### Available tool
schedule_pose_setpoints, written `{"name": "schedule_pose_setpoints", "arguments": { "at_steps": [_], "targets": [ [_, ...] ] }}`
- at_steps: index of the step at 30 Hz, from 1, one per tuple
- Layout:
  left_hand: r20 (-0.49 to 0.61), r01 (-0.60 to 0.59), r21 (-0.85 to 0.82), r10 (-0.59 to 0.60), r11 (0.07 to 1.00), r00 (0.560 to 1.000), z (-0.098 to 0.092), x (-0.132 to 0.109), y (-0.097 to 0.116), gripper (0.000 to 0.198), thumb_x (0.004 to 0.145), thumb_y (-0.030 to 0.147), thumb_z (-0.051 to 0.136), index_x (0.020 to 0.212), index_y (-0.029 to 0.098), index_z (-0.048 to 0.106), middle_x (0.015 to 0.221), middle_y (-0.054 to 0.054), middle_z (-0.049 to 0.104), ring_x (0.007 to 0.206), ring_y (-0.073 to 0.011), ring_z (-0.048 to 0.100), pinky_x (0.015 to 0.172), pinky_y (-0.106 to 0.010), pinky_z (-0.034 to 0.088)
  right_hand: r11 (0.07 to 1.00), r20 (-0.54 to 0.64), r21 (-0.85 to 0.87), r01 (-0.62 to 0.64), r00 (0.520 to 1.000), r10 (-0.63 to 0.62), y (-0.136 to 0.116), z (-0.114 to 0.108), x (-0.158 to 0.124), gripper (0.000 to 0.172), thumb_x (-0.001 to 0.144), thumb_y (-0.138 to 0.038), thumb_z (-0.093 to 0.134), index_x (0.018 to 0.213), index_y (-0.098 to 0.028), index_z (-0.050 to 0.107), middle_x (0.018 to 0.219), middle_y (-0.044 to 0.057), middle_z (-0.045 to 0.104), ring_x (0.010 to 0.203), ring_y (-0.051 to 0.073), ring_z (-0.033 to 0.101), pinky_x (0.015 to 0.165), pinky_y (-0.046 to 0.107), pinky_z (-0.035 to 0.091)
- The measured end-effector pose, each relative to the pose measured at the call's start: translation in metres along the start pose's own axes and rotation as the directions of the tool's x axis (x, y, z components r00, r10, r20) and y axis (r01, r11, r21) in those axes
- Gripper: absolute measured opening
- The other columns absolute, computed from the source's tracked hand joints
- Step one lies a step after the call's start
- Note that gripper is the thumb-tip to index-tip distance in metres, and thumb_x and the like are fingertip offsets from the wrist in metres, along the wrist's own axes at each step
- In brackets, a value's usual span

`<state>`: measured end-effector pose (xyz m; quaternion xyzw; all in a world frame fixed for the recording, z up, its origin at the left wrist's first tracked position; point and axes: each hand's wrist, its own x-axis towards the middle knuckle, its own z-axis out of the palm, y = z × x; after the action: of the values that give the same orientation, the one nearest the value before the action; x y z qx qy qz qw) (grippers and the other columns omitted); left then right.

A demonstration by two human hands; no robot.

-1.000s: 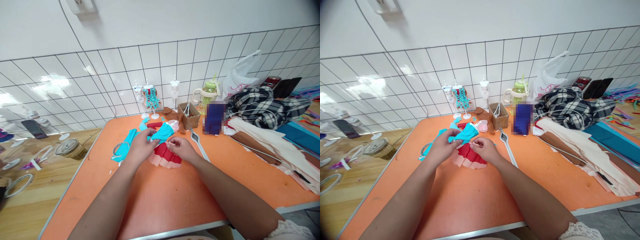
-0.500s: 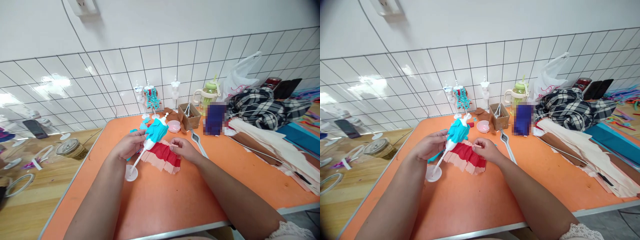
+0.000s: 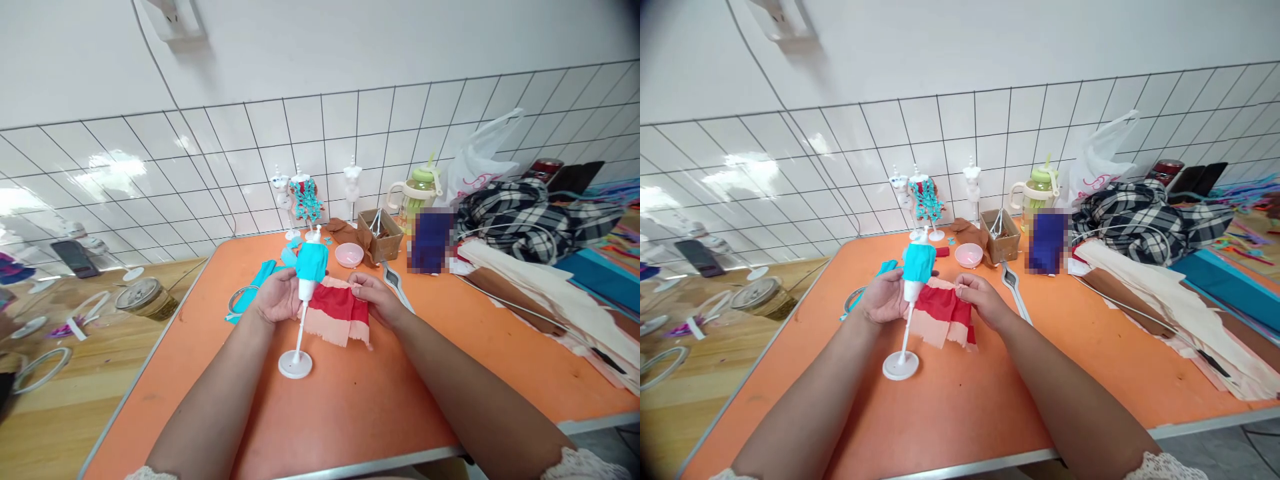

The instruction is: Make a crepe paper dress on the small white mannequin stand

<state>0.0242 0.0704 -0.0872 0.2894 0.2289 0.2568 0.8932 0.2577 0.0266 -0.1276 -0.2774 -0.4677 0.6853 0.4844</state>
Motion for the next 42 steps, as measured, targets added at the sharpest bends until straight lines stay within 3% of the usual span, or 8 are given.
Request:
{"name": "schedule_pose_setpoints", "arguments": {
  "at_steps": [3, 6, 9, 12, 20, 29, 37, 42],
  "targets": [
    [-0.018, 0.004, -0.043, -0.005, 0.999, 1.0, 0.0, 0.011, -0.012, 0.057, 0.086, 0.052, 0.043, 0.119, 0.007, 0.056, 0.1, -0.018, 0.071, 0.094, -0.034, 0.069, 0.083, -0.049, 0.054, 0.997, -0.027, 0.081, -0.001, 1.0, 0.003, 0.002, -0.003, 0.001, 0.028, 0.068, -0.035, 0.073, 0.072, -0.019, 0.051, 0.067, -0.004, 0.05, 0.056, 0.01, 0.041, 0.055, 0.022, 0.029],
    [-0.12, -0.002, 0.024, 0.005, 1.0, 0.993, 0.003, 0.018, -0.022, 0.054, 0.082, 0.059, 0.053, 0.102, 0.01, 0.061, 0.081, -0.014, 0.072, 0.077, -0.0288, 0.071, 0.073, -0.041, 0.058, 1.0, -0.026, 0.028, -0.007, 1.0, 0.008, 0.003, -0.004, 0.002, 0.028, 0.07, -0.035, 0.073, 0.072, -0.018, 0.051, 0.067, -0.004, 0.05, 0.056, 0.01, 0.042, 0.055, 0.022, 0.029],
    [-0.276, -0.017, 0.151, 0.059, 0.988, 0.959, 0.007, 0.022, -0.031, 0.027, 0.079, 0.039, 0.068, 0.084, 0.012, 0.062, 0.069, -0.008, 0.071, 0.065, -0.0218, 0.071, 0.066, -0.032, 0.058, 0.995, 0.026, -0.091, -0.032, 0.999, 0.035, 0.004, -0.003, 0.001, 0.028, 0.071, -0.037, 0.072, 0.072, -0.018, 0.052, 0.067, -0.004, 0.05, 0.057, 0.01, 0.041, 0.054, 0.022, 0.028],
    [-0.34, -0.005, 0.215, 0.08, 0.977, 0.937, 0.01, 0.023, -0.033, 0.01, 0.074, 0.015, 0.07, 0.082, 0.011, 0.063, 0.068, -0.006, 0.072, 0.063, -0.0186, 0.071, 0.066, -0.028, 0.058, 0.991, 0.06, -0.133, -0.023, 0.998, 0.031, 0.004, -0.002, 0.001, 0.028, 0.071, -0.038, 0.072, 0.072, -0.019, 0.052, 0.068, -0.004, 0.049, 0.059, 0.011, 0.04, 0.056, 0.023, 0.028],
    [-0.096, -0.01, 0.016, 0.011, 1.0, 0.995, 0.013, 0.006, -0.013, 0.028, 0.081, 0.017, 0.056, 0.105, 0.007, 0.064, 0.098, -0.015, 0.074, 0.091, -0.0251, 0.071, 0.085, -0.036, 0.056, 0.996, 0.097, -0.087, -0.019, 0.995, 0.027, -0.002, 0.0, -0.002, 0.028, 0.072, -0.039, 0.071, 0.071, -0.018, 0.052, 0.067, -0.004, 0.045, 0.06, 0.011, 0.038, 0.058, 0.023, 0.026],
    [-0.141, -0.065, 0.046, 0.07, 0.997, 0.987, 0.018, 0.002, -0.008, 0.029, 0.078, 0.014, 0.054, 0.104, 0.007, 0.063, 0.099, -0.016, 0.073, 0.098, -0.0275, 0.07, 0.086, -0.036, 0.056, 0.993, 0.128, -0.117, -0.021, 0.991, 0.036, -0.003, 0.0, -0.003, 0.028, 0.071, -0.039, 0.072, 0.071, -0.018, 0.054, 0.066, -0.004, 0.047, 0.059, 0.011, 0.038, 0.057, 0.024, 0.026],
    [-0.131, -0.111, 0.095, 0.123, 0.989, 0.984, 0.022, -0.002, -0.003, 0.024, 0.075, 0.013, 0.054, 0.097, 0.009, 0.063, 0.094, -0.014, 0.074, 0.098, -0.0282, 0.07, 0.085, -0.037, 0.057, 0.995, 0.15, -0.1, -0.011, 0.988, 0.026, -0.004, 0.002, -0.003, 0.025, 0.072, -0.038, 0.071, 0.072, -0.017, 0.056, 0.11, 0.007, 0.064, 0.096, 0.021, 0.056, 0.071, 0.027, 0.036],
    [-0.201, -0.216, 0.157, 0.245, 0.964, 0.948, 0.021, 0.0, -0.002, 0.023, 0.078, 0.015, 0.056, 0.099, 0.011, 0.063, 0.099, -0.013, 0.073, 0.101, -0.0271, 0.069, 0.083, -0.035, 0.058, 0.997, 0.157, -0.074, -0.034, 0.987, 0.046, -0.004, 0.004, -0.004, 0.026, 0.072, -0.036, 0.072, 0.071, -0.018, 0.054, 0.11, 0.007, 0.065, 0.093, 0.021, 0.057, 0.071, 0.027, 0.038]
  ]
}}
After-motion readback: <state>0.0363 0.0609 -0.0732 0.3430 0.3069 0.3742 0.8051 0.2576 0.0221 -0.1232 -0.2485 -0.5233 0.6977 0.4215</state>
